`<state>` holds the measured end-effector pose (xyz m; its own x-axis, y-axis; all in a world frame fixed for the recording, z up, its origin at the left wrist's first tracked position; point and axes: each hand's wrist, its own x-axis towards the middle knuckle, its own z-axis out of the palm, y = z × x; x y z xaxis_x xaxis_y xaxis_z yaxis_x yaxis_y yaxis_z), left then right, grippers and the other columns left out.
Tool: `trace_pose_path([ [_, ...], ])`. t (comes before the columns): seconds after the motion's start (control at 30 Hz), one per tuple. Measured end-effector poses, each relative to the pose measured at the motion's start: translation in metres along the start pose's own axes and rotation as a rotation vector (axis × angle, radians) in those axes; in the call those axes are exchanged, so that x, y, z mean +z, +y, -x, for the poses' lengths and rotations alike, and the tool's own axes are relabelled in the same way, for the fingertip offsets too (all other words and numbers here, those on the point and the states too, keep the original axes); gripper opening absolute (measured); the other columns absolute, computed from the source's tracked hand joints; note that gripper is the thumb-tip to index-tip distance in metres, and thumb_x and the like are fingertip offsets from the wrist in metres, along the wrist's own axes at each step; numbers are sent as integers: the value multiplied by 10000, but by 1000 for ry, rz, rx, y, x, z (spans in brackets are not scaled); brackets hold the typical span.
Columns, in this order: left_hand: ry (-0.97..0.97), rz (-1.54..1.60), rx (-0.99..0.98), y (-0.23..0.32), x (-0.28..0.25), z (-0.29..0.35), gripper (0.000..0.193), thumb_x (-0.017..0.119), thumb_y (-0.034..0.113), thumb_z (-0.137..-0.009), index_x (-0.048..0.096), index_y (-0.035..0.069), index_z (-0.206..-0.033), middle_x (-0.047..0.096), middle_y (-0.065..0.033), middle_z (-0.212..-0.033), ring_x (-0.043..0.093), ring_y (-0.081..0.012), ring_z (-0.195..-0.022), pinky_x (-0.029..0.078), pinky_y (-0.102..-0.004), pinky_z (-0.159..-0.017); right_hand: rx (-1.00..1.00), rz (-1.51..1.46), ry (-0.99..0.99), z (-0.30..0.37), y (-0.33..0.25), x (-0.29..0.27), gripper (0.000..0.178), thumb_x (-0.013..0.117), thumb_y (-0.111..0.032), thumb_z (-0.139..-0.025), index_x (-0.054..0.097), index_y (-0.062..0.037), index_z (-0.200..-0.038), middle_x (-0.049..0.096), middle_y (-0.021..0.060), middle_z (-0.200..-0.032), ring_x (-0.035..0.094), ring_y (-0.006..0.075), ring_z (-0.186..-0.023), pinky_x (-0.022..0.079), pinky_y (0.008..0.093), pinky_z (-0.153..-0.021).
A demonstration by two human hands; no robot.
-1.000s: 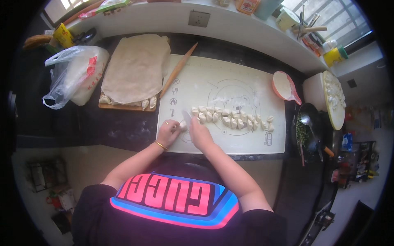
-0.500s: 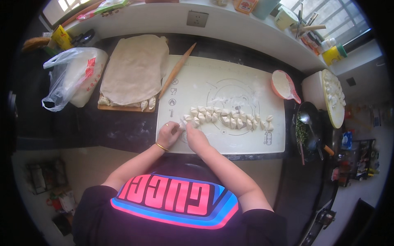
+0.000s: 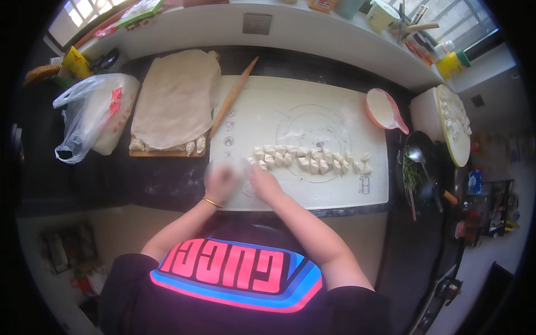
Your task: The person rolls a long dough log on a floured mat, cuts it into small pieces, and flattens each piece into round wrappers. They then place filling onto the wrappers and fold them into dumplings, arranging the finished dumplings on the mat.
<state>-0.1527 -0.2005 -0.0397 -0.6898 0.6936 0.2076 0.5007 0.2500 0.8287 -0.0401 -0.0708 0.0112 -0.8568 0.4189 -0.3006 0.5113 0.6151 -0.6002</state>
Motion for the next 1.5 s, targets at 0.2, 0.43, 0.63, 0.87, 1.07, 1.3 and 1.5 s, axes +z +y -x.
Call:
trace_pose_path([
  [0.2,-185,352,-480,5,-2,-63,293,669,120,-751,623,26,-1025,661,-90,-914,631,-162,-826,503,-296,-740,18,-291,674,52,53,-74,228,550,-156,-880,533,15,-1030,615,198,-776,614,318,-707,472,381,-648],
  [0.43,-237,398,-288,13,58,-121,355,706,167,-721,610,-13,-1011,631,-118,-930,608,-186,-890,495,-297,-782,270,-219,791,69,154,-148,193,614,-121,-823,584,6,-965,628,177,-791,602,258,-667,460,350,-630],
  [0.63,-185,96,-183,17,35,-62,303,714,220,-709,619,39,-933,606,-131,-860,597,-281,-805,482,-360,-708,285,-287,893,62,220,-181,191,603,-84,-847,578,36,-993,632,86,-802,575,129,-680,452,274,-619],
  [0.87,-196,-221,-150,25,36,-27,314,692,233,-724,602,35,-950,601,-148,-884,585,-337,-799,485,-377,-718,517,-688,753,22,255,-199,179,603,-60,-844,537,0,-1000,588,58,-742,546,111,-582,424,232,-498],
  [1.07,53,81,-316,37,28,-54,297,680,120,-754,592,25,-1020,603,-104,-960,609,-218,-876,527,-306,-716,493,-513,987,18,318,-188,310,613,-103,-842,529,23,-1112,634,150,-951,620,203,-826,498,310,-734],
  [1.3,-23,-182,-26,34,62,-107,448,667,102,-774,518,15,-1187,529,-175,-1178,523,-305,-1099,455,-391,-904,334,-247,902,68,304,-151,338,581,-142,-854,552,17,-1151,595,182,-1089,574,279,-1013,451,348,-876],
  [1.5,-155,-278,60,34,75,-47,600,716,169,-727,471,13,-1253,439,-233,-1280,431,-384,-1168,366,-414,-984,204,-571,758,52,259,-121,345,571,-41,-823,547,7,-1164,576,160,-1142,575,257,-1042,451,333,-904],
])
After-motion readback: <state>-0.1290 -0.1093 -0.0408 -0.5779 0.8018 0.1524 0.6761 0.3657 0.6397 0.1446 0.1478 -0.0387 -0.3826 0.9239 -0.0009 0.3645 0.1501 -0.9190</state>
